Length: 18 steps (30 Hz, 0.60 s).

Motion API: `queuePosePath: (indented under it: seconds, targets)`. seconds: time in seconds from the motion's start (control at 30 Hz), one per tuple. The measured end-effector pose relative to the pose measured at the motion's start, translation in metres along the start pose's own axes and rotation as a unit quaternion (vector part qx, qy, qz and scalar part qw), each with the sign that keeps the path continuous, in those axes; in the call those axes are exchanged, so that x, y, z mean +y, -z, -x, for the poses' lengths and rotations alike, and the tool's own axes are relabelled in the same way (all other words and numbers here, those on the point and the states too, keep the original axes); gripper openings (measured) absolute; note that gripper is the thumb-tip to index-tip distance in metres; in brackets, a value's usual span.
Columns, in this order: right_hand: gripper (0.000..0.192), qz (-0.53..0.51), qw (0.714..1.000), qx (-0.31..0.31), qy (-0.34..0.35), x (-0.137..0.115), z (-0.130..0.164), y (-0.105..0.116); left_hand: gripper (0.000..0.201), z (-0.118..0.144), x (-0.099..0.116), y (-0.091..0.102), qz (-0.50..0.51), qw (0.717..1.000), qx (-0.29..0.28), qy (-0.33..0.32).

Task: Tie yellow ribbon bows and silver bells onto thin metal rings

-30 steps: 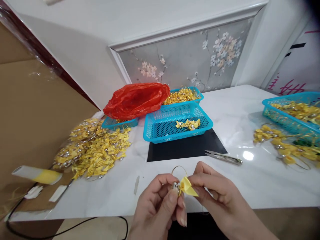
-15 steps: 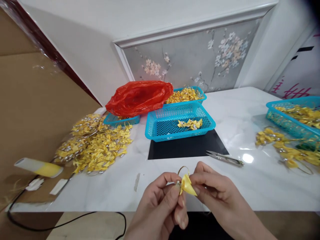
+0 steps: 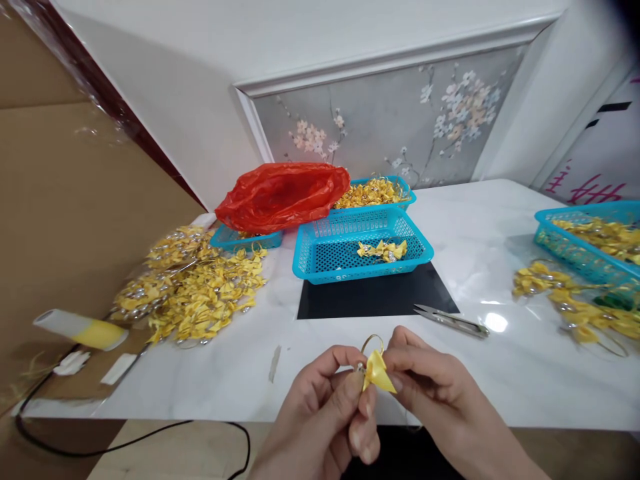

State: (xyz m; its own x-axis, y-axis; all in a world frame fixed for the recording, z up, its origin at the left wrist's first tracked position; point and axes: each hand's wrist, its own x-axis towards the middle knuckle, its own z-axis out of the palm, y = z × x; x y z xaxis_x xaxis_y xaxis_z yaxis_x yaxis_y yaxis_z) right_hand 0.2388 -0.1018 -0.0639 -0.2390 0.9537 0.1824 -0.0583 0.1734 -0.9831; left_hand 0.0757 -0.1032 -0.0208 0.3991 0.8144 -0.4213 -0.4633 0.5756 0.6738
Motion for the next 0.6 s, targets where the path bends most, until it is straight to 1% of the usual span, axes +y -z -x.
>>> queuePosePath:
  seconds: [0.1, 0.2, 0.3, 0.43, 0.53, 0.6]
  targets:
    - [0.022, -0.011, 1.0, 0.009, -0.009, 0.003, 0.0, -0.002, 0.022, 0.0, 0.001, -0.001, 0.002, 1.0, -0.001, 0.004]
    - [0.019, -0.004, 1.0, 0.021, -0.004, 0.005, 0.001, -0.003, 0.019, 0.0, 0.001, -0.003, -0.009, 1.0, 0.007, -0.005]
    - [0.018, 0.037, 0.999, 0.028, 0.02, 0.006, 0.004, -0.001, 0.017, 0.0, -0.001, -0.003, -0.04, 0.998, 0.019, -0.037]
    - [0.02, 0.093, 0.993, 0.036, 0.061, 0.005, 0.008, 0.002, 0.021, 0.0, -0.007, 0.0, -0.084, 0.992, 0.026, -0.092]
    - [0.02, 0.091, 0.993, 0.032, 0.071, 0.006, 0.008, 0.001, 0.022, 0.0, -0.009, 0.001, -0.102, 0.99, 0.032, -0.095]
    - [0.02, 0.073, 0.994, 0.041, 0.065, 0.007, 0.008, -0.001, 0.023, 0.0, -0.009, 0.001, -0.105, 0.99, 0.031, -0.089]
